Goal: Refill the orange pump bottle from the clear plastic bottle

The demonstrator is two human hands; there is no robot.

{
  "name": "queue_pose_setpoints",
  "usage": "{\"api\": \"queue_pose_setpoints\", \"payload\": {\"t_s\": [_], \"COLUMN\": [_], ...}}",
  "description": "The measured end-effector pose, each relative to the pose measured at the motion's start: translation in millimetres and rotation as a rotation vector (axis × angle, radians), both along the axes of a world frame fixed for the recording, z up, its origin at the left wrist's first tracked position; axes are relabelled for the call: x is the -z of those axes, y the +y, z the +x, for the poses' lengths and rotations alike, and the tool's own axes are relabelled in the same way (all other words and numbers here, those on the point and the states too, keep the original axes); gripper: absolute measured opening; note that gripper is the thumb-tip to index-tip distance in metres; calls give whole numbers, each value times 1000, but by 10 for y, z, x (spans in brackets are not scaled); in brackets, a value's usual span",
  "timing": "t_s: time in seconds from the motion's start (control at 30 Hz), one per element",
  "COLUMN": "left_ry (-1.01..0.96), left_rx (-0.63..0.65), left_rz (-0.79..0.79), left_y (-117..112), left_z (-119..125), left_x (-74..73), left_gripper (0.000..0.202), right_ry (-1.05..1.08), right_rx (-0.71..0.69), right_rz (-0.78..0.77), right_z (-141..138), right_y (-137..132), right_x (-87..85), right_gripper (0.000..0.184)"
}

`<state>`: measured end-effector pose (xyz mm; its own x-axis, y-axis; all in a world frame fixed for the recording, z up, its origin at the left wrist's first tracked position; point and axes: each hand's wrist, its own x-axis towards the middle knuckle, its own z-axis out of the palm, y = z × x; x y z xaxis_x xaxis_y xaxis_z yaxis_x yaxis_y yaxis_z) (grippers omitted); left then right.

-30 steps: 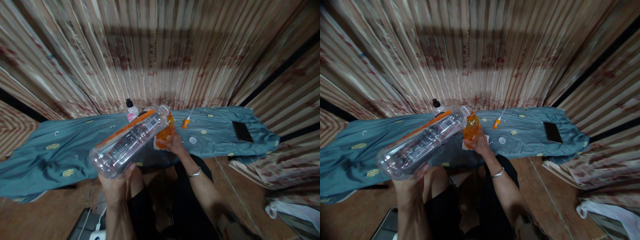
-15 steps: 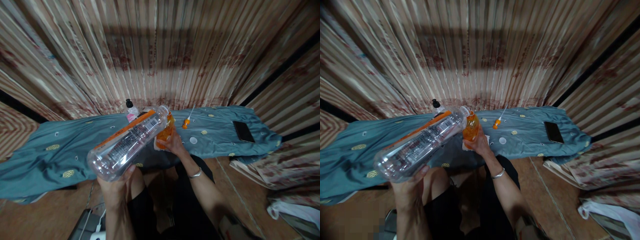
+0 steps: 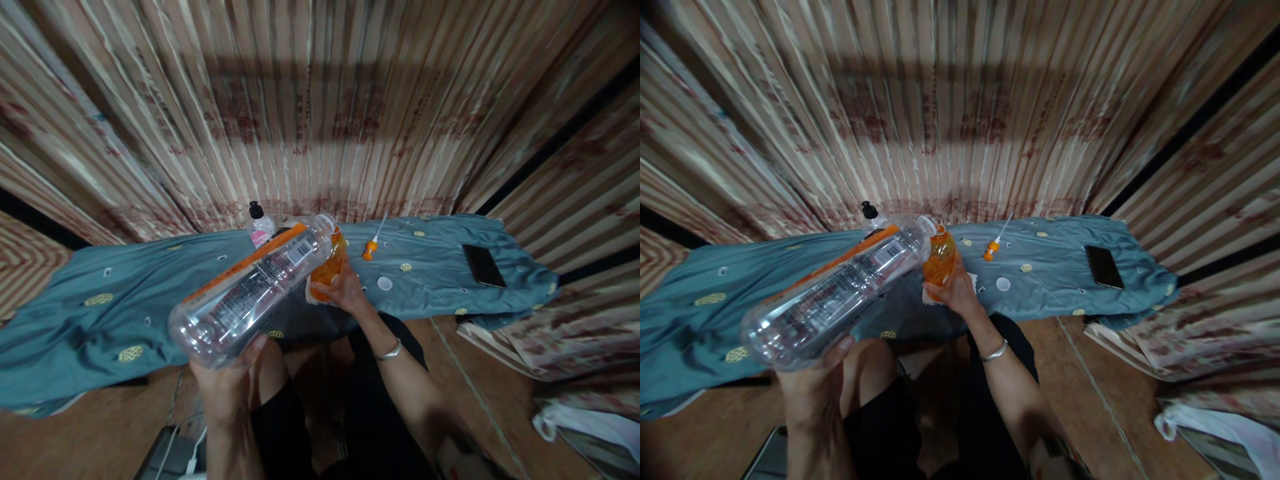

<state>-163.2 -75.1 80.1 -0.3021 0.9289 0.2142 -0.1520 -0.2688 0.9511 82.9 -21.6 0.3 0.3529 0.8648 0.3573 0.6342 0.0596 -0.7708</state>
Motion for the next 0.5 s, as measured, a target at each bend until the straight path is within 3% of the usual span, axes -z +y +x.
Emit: {"api": "queue_pose_setpoints", "payload": {"t_s": [0.5], "left_ry": [-121], "left_rx": [-9], "left_rz": [54], "left_y": [10], "left_z": [34], "left_x": [-23], "left_gripper": [67], "right_ry": [49], "right_rx": [-3], "right_rz": [-43], "right_z": [-6], "right_y": [-8], "right_x": [-61], "right_gripper": [101]}}
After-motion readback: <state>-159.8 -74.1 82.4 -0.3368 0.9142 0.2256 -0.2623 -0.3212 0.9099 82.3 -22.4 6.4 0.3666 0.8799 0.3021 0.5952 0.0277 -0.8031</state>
